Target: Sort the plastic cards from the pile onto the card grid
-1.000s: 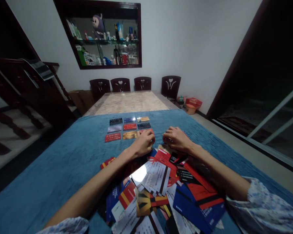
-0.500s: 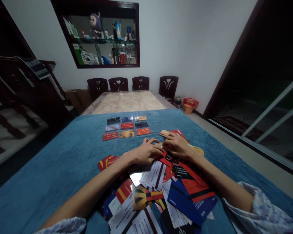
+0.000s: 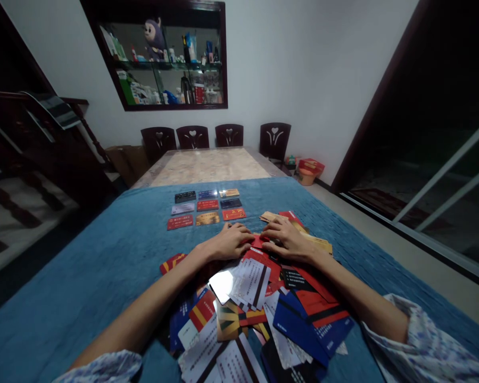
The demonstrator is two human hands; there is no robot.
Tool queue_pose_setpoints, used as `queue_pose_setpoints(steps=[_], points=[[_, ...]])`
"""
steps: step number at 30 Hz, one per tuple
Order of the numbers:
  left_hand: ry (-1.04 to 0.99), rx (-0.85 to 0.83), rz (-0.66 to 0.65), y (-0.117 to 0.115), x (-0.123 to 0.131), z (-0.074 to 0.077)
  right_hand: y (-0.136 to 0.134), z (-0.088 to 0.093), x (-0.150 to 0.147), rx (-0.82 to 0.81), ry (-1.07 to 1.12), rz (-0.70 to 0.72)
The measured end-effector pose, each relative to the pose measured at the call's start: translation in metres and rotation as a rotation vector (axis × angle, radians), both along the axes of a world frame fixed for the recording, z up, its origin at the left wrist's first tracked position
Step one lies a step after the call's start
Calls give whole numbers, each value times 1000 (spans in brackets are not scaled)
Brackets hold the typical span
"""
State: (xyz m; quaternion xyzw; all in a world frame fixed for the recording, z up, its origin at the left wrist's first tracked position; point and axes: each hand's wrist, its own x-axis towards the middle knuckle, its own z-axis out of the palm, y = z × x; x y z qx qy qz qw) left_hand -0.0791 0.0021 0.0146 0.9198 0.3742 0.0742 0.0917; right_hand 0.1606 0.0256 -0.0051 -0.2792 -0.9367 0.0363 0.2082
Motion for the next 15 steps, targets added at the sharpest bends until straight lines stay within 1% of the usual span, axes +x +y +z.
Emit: queue_pose_setpoints(steps=[3,8,12,15], points=[[16,-18,34,0,-2,2,-2,4,0,-21,-12,-4],[8,-10,44,1,-4,2,-2,6,0,-23,-43,13],[-18,1,41,5,-7,1,7,7,-4,4,-49,79],[-63,5,55,10,-11,0,17,13,-8,10,-96,129]])
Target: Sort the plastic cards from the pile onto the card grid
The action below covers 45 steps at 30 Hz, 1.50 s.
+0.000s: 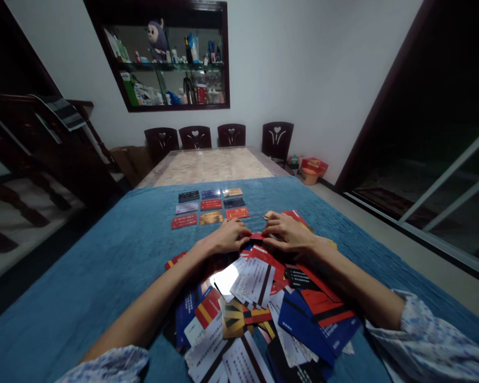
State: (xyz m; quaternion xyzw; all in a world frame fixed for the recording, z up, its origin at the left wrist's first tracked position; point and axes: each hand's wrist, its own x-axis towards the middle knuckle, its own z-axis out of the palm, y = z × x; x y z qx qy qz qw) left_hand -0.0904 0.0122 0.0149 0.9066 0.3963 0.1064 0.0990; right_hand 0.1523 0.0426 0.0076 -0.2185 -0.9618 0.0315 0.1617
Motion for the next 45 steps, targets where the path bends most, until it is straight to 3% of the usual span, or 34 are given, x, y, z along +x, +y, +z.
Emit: queue_pose_setpoints(steps=[11,16,22,29,45], points=[[-77,58,93,4,-9,7,17,27,-18,-28,-151,-79],[-100,62,163,9,-13,1,19,20,-16,-84,-92,-72],[-160,61,256,15,-14,-8,31,-4,-12,-185,8,-126],[-175,68,267,14,-12,-8,37,-20,-18,-159,80,-173],[-188,51,247,13,-10,-5,33,-6,-15,-179,386,-130]])
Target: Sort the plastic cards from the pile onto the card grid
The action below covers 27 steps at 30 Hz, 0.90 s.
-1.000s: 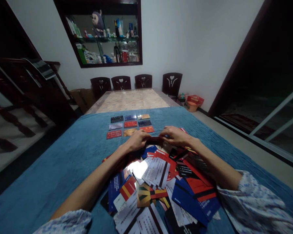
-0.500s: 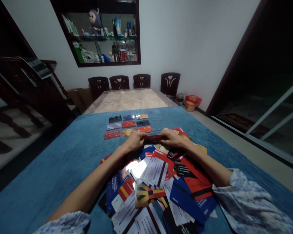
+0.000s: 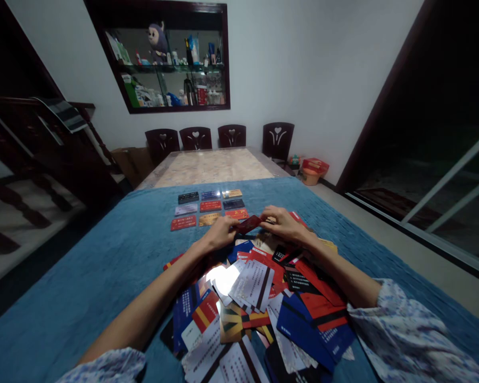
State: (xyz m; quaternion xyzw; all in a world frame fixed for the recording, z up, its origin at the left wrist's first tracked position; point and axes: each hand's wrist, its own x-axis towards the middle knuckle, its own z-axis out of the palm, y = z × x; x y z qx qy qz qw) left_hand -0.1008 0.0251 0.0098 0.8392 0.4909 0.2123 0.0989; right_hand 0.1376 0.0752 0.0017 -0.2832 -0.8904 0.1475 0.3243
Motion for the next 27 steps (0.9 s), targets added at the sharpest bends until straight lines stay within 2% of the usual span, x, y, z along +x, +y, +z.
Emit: queue_pose_setpoints(steps=[10,16,21,27], points=[[19,-24,-65,2,0,-7,-3,-1,-5,22,97,-34],[31,-51,-57,1,0,-5,1,-6,-8,195,64,-84],[53,-49,8,-1,2,-2,1,-11,-10,284,25,-84],[8,13,45,-11,9,6,-1,-14,-15,284,-67,-85]])
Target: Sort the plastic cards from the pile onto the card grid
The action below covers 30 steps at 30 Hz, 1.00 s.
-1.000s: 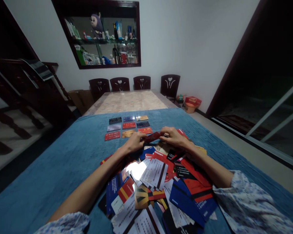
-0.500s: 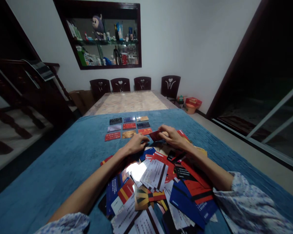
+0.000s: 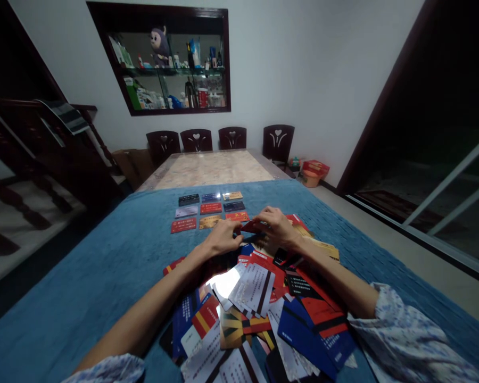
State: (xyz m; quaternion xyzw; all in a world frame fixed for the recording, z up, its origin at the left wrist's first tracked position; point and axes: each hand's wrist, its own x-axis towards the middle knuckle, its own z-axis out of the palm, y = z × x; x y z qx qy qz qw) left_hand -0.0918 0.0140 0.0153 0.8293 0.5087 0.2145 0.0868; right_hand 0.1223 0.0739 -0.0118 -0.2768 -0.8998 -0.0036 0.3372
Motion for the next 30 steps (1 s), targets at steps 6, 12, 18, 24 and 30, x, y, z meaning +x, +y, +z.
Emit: queue_pose_setpoints(steps=[6,12,18,24,30], points=[[-50,113,32,-2,4,0,1,-9,-3,-8,-62,11],[-4,130,-2,-1,5,-1,-2,-14,-3,-17,-100,12],[161,90,-23,-4,6,2,-4,-14,-1,-20,-144,12],[251,72,-7,-6,5,1,-4,-14,0,-26,-168,-21],[267,60,14,-5,1,8,-8,-12,-1,21,-146,-55]])
